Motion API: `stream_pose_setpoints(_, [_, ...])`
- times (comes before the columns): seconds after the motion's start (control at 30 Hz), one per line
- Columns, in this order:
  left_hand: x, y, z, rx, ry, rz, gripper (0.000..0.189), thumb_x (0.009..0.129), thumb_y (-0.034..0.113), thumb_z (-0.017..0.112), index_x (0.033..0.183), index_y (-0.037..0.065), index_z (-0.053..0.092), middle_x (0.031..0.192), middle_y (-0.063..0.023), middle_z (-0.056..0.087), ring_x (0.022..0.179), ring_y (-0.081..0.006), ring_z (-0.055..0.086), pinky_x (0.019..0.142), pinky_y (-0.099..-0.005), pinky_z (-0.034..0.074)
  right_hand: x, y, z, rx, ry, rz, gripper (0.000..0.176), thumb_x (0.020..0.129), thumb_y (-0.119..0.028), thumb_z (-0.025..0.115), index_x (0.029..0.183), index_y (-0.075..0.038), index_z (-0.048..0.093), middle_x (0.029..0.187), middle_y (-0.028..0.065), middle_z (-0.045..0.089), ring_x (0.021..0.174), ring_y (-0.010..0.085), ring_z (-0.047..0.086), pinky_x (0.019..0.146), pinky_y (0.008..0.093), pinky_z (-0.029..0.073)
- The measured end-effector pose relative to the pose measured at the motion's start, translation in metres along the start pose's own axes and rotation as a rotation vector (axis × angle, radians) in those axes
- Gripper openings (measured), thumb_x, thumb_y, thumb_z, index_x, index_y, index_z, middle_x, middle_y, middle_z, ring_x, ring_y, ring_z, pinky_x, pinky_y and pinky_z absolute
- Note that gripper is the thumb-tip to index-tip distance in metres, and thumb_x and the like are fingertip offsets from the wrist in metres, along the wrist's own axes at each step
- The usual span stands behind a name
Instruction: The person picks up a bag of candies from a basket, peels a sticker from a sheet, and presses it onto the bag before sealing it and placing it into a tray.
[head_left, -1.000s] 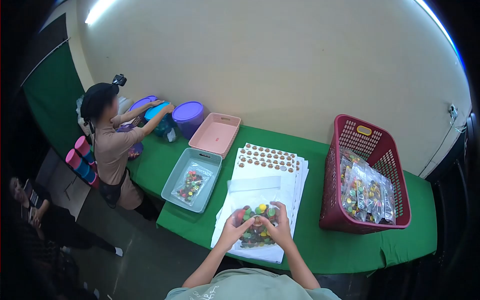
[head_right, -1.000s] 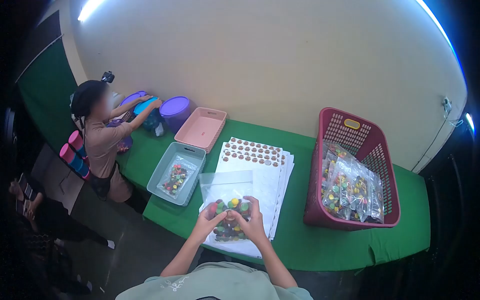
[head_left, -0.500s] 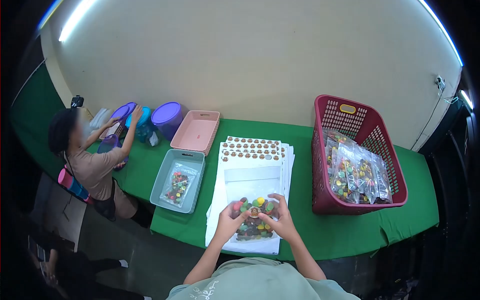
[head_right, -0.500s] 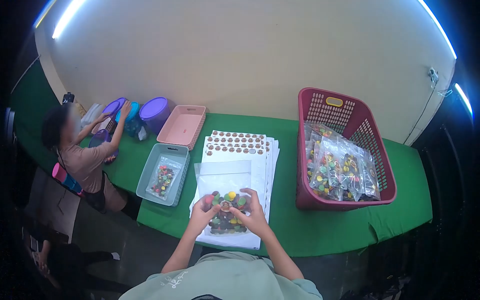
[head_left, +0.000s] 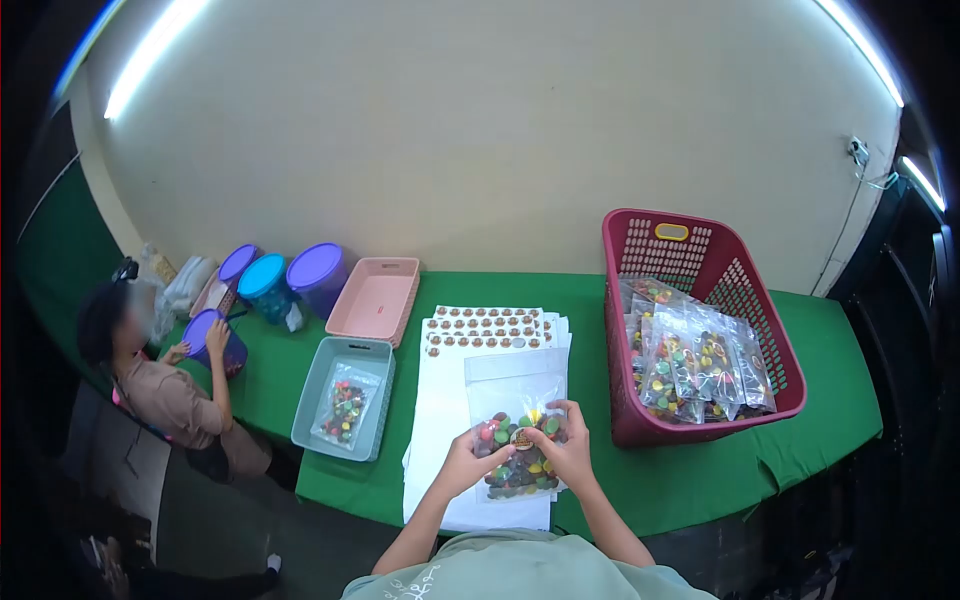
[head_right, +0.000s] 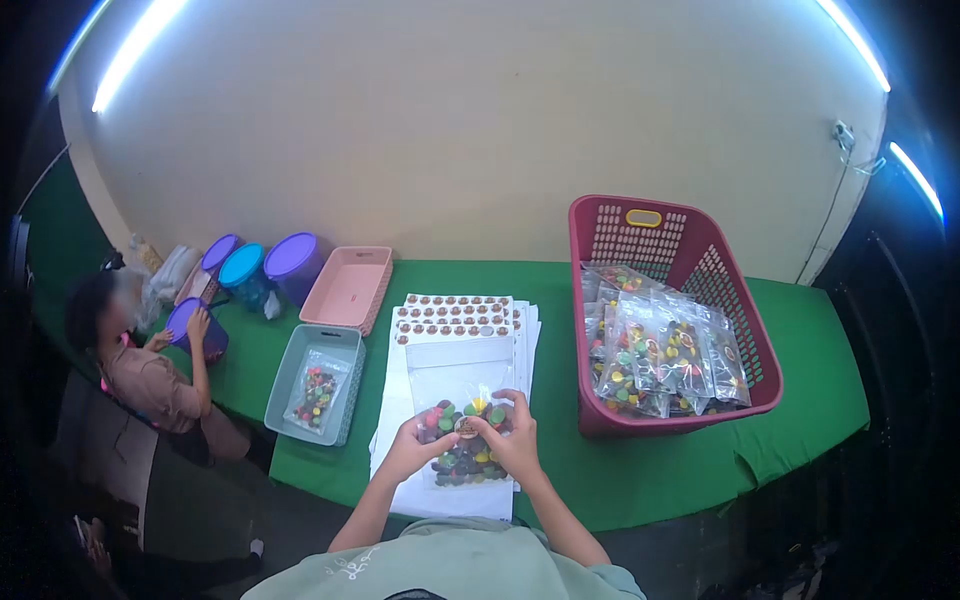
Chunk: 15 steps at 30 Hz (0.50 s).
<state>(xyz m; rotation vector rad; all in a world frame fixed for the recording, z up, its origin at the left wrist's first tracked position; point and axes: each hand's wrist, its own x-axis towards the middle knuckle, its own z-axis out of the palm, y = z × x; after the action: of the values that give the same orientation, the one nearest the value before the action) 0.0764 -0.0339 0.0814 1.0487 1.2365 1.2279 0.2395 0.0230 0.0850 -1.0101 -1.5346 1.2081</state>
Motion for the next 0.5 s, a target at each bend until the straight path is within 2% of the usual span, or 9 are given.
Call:
stream_pose_setpoints(0.1, [0.014, 0.005, -0.009, -0.039, 0.099, 0.193, 0.042, 0.077, 0.011, 0.066, 0.114, 0.0, 0.05, 0.091, -0.0052, 0.06, 0.082, -0.0087, 0.056, 0.074, -0.022, 0.046, -0.001, 0.003, -0.008, 0.087, -0.073, 0.017, 0.045, 0.07, -0.013, 0.073, 0.102, -0.001, 0.044, 0.082, 0.0067, 0.059, 0.069, 0.0076, 0.055, 0.058, 0.0186, 0.043])
stream_pose_setpoints(0.13, [0.018, 0.013, -0.012, -0.12, 0.133, 0.217, 0.035, 0.078, 0.009, 0.064, 0.11, 0.0, 0.052, 0.09, -0.0075, 0.061, 0.086, -0.0117, 0.058, 0.076, -0.0229, 0.046, -0.004, 0.004, -0.01, 0.057, -0.097, 0.0, 0.045, 0.067, -0.018, 0.075, 0.099, -0.001, 0.048, 0.078, 0.0066, 0.061, 0.072, 0.0096, 0.057, 0.065, 0.0228, 0.045])
stream_pose_setpoints(0.17, [0.016, 0.026, -0.012, -0.155, 0.17, 0.234, 0.026, 0.079, 0.008, 0.063, 0.102, -0.001, 0.056, 0.09, -0.0089, 0.062, 0.085, -0.0138, 0.06, 0.074, -0.0234, 0.048, -0.006, 0.003, -0.011, 0.024, -0.145, -0.036, 0.044, 0.067, -0.018, 0.075, 0.098, -0.001, 0.049, 0.08, 0.0068, 0.061, 0.076, 0.0102, 0.056, 0.068, 0.0238, 0.044])
stream_pose_setpoints(0.23, [0.013, 0.032, -0.012, -0.135, 0.192, 0.158, 0.017, 0.079, 0.009, 0.063, 0.092, -0.002, 0.06, 0.088, -0.0096, 0.063, 0.081, -0.0143, 0.062, 0.07, -0.0235, 0.049, -0.009, 0.003, -0.012, -0.036, -0.249, -0.11, 0.042, 0.066, -0.018, 0.075, 0.096, -0.001, 0.052, 0.085, 0.0071, 0.061, 0.084, 0.0115, 0.056, 0.076, 0.0259, 0.043])
stream_pose_setpoints(0.27, [0.009, 0.035, -0.01, -0.095, 0.189, 0.137, 0.016, 0.079, 0.01, 0.063, 0.09, -0.002, 0.061, 0.087, -0.0096, 0.063, 0.079, -0.014, 0.062, 0.068, -0.0233, 0.049, -0.008, -0.004, -0.015, 0.029, -0.296, -0.065, 0.034, 0.067, -0.017, 0.074, 0.093, -0.001, 0.058, 0.09, 0.0064, 0.061, 0.09, 0.0129, 0.054, 0.082, 0.0275, 0.041])
stream_pose_setpoints(0.37, [-0.002, 0.034, 0.001, -0.025, 0.158, 0.091, 0.016, 0.078, 0.013, 0.065, 0.087, 0.0, 0.062, 0.087, -0.008, 0.063, 0.077, -0.0122, 0.062, 0.059, -0.0214, 0.049, 0.006, -0.008, -0.018, 0.238, -0.305, -0.05, 0.027, 0.07, -0.008, 0.071, 0.093, 0.0, 0.059, 0.09, 0.0052, 0.06, 0.083, 0.0122, 0.054, 0.075, 0.024, 0.042])
stream_pose_setpoints(0.4, [-0.004, 0.034, 0.004, -0.037, 0.119, 0.063, 0.016, 0.078, 0.013, 0.065, 0.088, 0.0, 0.062, 0.087, -0.0069, 0.063, 0.078, -0.0117, 0.061, 0.058, -0.0209, 0.049, 0.007, -0.021, -0.018, 0.277, -0.326, 0.042, 0.017, 0.072, -0.006, 0.068, 0.086, 0.0, 0.062, 0.085, 0.0047, 0.061, 0.079, 0.0108, 0.055, 0.072, 0.0233, 0.043])
stream_pose_setpoints(0.5, [-0.011, 0.04, 0.013, 0.029, 0.093, -0.003, 0.015, 0.078, 0.013, 0.065, 0.088, 0.002, 0.063, 0.085, -0.004, 0.063, 0.077, -0.0103, 0.06, 0.056, -0.0203, 0.049, 0.009, -0.021, -0.016, 0.304, -0.387, 0.117, 0.008, 0.073, -0.006, 0.066, 0.078, 0.001, 0.064, 0.078, 0.0039, 0.061, 0.076, 0.0098, 0.055, 0.069, 0.0227, 0.042])
